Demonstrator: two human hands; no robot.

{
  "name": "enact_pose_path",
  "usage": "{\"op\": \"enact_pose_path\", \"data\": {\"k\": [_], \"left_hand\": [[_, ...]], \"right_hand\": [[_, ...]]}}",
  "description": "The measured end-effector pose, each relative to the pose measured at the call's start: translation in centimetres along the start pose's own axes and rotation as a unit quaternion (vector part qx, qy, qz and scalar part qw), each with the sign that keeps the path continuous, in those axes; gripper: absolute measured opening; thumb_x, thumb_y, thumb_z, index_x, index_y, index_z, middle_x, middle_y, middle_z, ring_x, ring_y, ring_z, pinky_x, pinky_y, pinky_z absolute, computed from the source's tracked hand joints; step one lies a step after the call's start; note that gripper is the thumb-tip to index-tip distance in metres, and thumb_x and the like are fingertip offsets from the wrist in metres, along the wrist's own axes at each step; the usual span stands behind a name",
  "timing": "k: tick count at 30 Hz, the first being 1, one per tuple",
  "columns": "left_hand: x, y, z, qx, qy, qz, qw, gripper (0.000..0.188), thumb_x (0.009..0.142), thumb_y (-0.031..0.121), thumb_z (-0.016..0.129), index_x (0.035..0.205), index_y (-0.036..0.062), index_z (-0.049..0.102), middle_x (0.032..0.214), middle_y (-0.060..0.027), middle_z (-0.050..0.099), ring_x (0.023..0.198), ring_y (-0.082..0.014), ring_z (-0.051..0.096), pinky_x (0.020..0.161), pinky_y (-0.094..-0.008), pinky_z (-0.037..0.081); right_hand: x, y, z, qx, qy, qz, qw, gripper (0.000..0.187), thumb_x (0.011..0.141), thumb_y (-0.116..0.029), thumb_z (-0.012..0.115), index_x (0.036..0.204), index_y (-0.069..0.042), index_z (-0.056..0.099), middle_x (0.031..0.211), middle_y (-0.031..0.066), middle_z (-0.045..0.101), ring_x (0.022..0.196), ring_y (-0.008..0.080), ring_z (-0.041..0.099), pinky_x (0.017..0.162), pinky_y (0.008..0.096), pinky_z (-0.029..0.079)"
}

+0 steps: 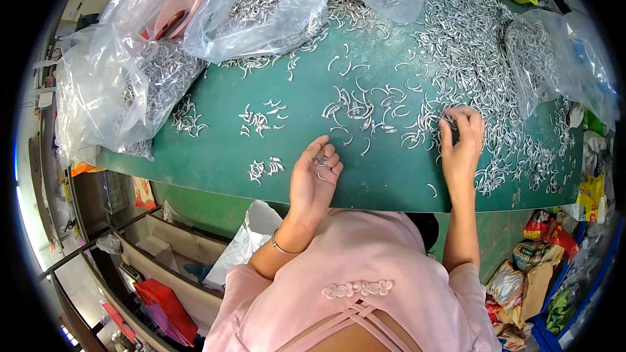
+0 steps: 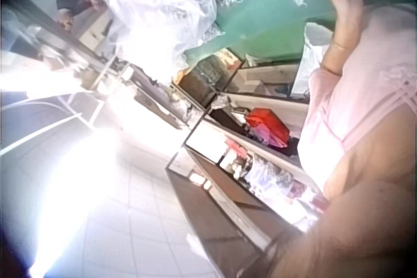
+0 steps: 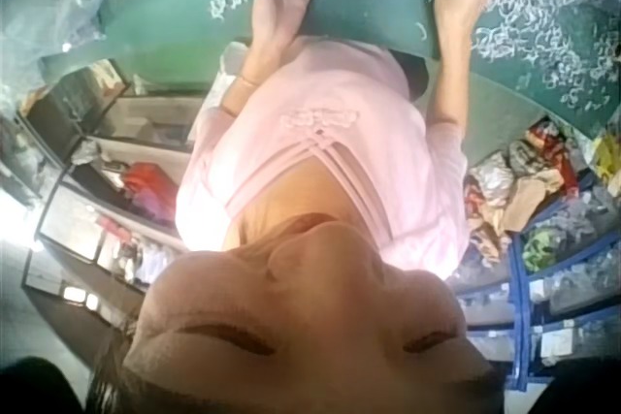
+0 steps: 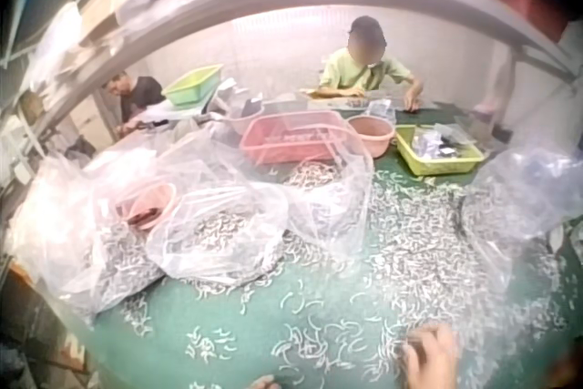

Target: The person sorts small silver metal hooks on a green table by hand, picking them up and arranging them into small piles. The person occasionally moves plastic bags containing more hooks to access the workspace.

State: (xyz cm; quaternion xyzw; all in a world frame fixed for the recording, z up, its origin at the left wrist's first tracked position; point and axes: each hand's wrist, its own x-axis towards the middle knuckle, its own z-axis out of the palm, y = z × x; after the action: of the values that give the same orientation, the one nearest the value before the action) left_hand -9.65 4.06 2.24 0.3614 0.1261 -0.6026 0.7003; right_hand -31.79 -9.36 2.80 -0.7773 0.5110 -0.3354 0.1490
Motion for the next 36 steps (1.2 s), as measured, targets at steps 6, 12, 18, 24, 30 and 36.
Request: {"op": "enact_pose_path", "data": {"k": [6, 12, 18, 24, 30, 36], "left_hand": [[0.0, -0.2, -0.7, 0.036, -0.087, -0.057, 0.994, 0.029, 0.099, 0.013, 0.048, 0.122, -0.0045, 0.053, 0.099, -0.0108, 0.061, 0.086, -0.0184, 0.058, 0.077, -0.0297, 0.05], [-1.0, -0.4, 1.4, 0.123, -0.076, -0.111, 0.983, 0.044, 0.101, 0.017, 0.046, 0.135, -0.011, 0.045, 0.126, -0.0238, 0.059, 0.117, -0.0295, 0.059, 0.103, -0.0411, 0.048], [-1.1, -1.2, 1.5, 0.129, -0.097, -0.131, 0.978, 0.042, 0.101, 0.017, 0.046, 0.133, -0.01, 0.05, 0.118, -0.0203, 0.063, 0.106, -0.0262, 0.063, 0.097, -0.038, 0.051], [-0.3, -0.1, -2.1, 0.06, -0.201, -0.159, 0.965, 0.039, 0.101, 0.016, 0.049, 0.131, -0.0087, 0.052, 0.1, -0.0108, 0.066, 0.086, -0.0192, 0.063, 0.081, -0.0327, 0.054], [-2.1, -0.4, 3.3, 0.129, -0.033, -0.139, 0.981, 0.036, 0.102, 0.013, 0.049, 0.131, -0.0077, 0.053, 0.106, -0.0116, 0.067, 0.094, -0.0176, 0.063, 0.085, -0.0326, 0.054], [-1.1, -1.1, -0.5, 0.113, -0.103, -0.165, 0.974, 0.031, 0.104, 0.016, 0.047, 0.123, -0.0065, 0.056, 0.09, -0.0044, 0.061, 0.079, -0.0111, 0.055, 0.068, -0.0243, 0.048]], "right_hand": [[-1.6, -2.9, 4.1, 0.004, -0.099, -0.109, 0.989, 0.018, 0.078, -0.006, 0.074, 0.094, -0.005, 0.066, 0.101, 0.0077, 0.06, 0.097, 0.0286, 0.054, 0.086, 0.04, 0.039], [-2.0, -3.9, 2.6, 0.114, -0.136, -0.063, 0.982, 0.012, 0.079, -0.005, 0.072, 0.088, -0.005, 0.066, 0.093, 0.0068, 0.062, 0.094, 0.0265, 0.057, 0.086, 0.039, 0.04], [-2.2, -4.2, 2.5, 0.243, -0.137, 0.012, 0.96, 0.019, 0.078, -0.005, 0.074, 0.095, -0.005, 0.067, 0.096, 0.0074, 0.064, 0.094, 0.0274, 0.058, 0.085, 0.0383, 0.041], [-2.0, -3.0, 2.7, 0.008, -0.155, -0.124, 0.98, 0.027, 0.075, -0.01, 0.077, 0.099, -0.007, 0.066, 0.095, 0.0054, 0.06, 0.09, 0.0258, 0.054, 0.081, 0.0383, 0.039], [-2.6, -4.7, 2.4, 0.109, -0.172, -0.124, 0.971, 0.016, 0.077, -0.009, 0.074, 0.092, -0.006, 0.067, 0.092, 0.0044, 0.062, 0.09, 0.0248, 0.055, 0.08, 0.0375, 0.038], [-2.3, -5.7, 2.8, 0.209, -0.177, -0.057, 0.96, 0.02, 0.079, -0.009, 0.074, 0.097, -0.004, 0.067, 0.098, 0.0084, 0.064, 0.098, 0.0296, 0.057, 0.089, 0.0401, 0.041]]}}
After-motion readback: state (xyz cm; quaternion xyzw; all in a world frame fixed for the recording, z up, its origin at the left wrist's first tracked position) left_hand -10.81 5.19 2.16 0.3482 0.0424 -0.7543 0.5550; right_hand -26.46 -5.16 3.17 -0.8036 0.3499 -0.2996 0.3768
